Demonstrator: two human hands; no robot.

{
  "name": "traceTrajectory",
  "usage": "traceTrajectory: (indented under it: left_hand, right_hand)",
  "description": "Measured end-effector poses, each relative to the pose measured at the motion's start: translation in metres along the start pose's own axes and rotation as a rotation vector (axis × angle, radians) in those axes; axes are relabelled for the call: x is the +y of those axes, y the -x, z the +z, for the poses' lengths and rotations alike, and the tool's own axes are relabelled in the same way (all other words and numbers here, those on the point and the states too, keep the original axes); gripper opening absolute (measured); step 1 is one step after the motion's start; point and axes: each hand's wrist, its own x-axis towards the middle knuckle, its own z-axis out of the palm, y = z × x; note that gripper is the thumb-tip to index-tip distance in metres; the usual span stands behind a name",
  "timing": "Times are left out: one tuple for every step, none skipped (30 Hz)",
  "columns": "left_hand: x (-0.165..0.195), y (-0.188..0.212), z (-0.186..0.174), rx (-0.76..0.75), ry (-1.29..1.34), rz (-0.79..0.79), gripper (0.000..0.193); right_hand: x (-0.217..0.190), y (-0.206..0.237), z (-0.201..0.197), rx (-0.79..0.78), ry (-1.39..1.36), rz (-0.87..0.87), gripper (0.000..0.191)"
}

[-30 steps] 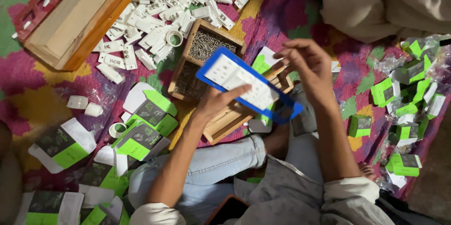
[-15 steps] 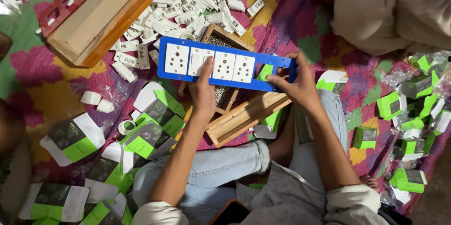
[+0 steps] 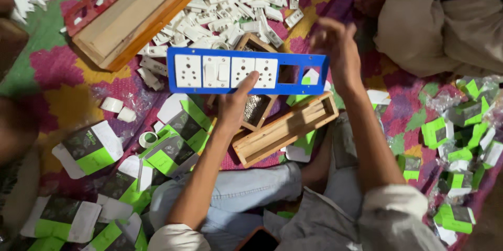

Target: The person sits on the floor and assembles white electrical socket modules into a blue plastic frame. They pick up modules and screws from nearby piles and wooden boxes, insert the modules into the frame, and fasten them with screws. The person repeats this process for multiple modules.

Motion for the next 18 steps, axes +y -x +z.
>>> traceTrajectory:
  left_hand:
    - [0.005, -0.001, -0.001, 0.022, -0.054, 0.008, 0.036]
    - [0.009, -0.002, -0.002, 0.049, -0.128, 0.048, 0.036]
    - [0.012, -0.002, -0.003, 0.079, -0.200, 0.086, 0.035]
    - [0.015, -0.002, -0.004, 0.115, -0.272, 0.119, 0.034]
    - [0.016, -0.004, -0.005, 0.106, -0.201, 0.141, 0.034]
    - [0.018, -0.006, -0.006, 0.088, -0.132, 0.164, 0.034]
    - [0.020, -0.009, -0.007, 0.068, -0.063, 0.189, 0.034]
    - [0.021, -0.011, -0.009, 0.087, -0.156, 0.201, 0.032]
    - [0.022, -0.011, -0.011, 0.106, -0.245, 0.217, 0.030]
    - [0.024, -0.011, -0.013, 0.123, -0.334, 0.235, 0.028]
    - [0.026, -0.012, -0.013, 0.129, -0.335, 0.261, 0.028]
    - [0.027, -0.011, -0.012, 0.132, -0.333, 0.281, 0.028]
    - [0.030, -0.014, -0.009, 0.124, -0.326, 0.316, 0.028]
    - [0.034, -0.016, -0.005, 0.127, -0.306, 0.324, 0.031]
    - [0.039, -0.017, 0.000, 0.129, -0.287, 0.333, 0.033]
    - [0.045, -0.015, 0.004, 0.142, -0.301, 0.313, 0.032]
    - [0.051, -0.014, 0.007, 0.156, -0.318, 0.293, 0.032]
    - [0.058, -0.011, 0.012, 0.176, -0.358, 0.290, 0.034]
  right_hand:
    - [-0.003, -0.024, 0.008, 0.014, 0.141, -0.005, 0.050]
    - [-0.007, -0.047, 0.017, 0.030, 0.282, -0.013, 0.042]
    - [-0.013, -0.069, 0.025, -0.117, 0.381, -0.107, 0.042]
    - [-0.017, -0.089, 0.037, -0.267, 0.477, -0.195, 0.044]
    - [-0.020, -0.103, 0.052, -0.416, 0.568, -0.279, 0.047]
    - [-0.023, -0.115, 0.064, -0.449, 0.699, -0.222, 0.052]
    - [-0.029, -0.128, 0.076, -0.481, 0.830, -0.166, 0.056]
    - [-0.030, -0.138, 0.089, -0.517, 0.963, -0.112, 0.062]
    - [-0.028, -0.143, 0.100, -0.522, 1.155, -0.199, 0.062]
    - [-0.026, -0.145, 0.112, -0.517, 1.346, -0.291, 0.062]
    - [-0.023, -0.146, 0.122, -0.502, 1.536, -0.381, 0.063]
    - [-0.020, -0.144, 0.128, -0.468, 1.576, -0.296, 0.055]
    - [-0.020, -0.146, 0.132, -0.419, 1.621, -0.223, 0.048]
    - [-0.022, -0.148, 0.135, -0.378, 1.545, -0.288, 0.056]
    - [-0.025, -0.149, 0.135, -0.341, 1.468, -0.358, 0.065]
    - [-0.029, -0.149, 0.134, -0.351, 1.437, -0.328, 0.057]
    - [-0.033, -0.148, 0.133, -0.362, 1.402, -0.298, 0.049]
    - [-0.038, -0.146, 0.132, -0.340, 1.337, -0.348, 0.046]
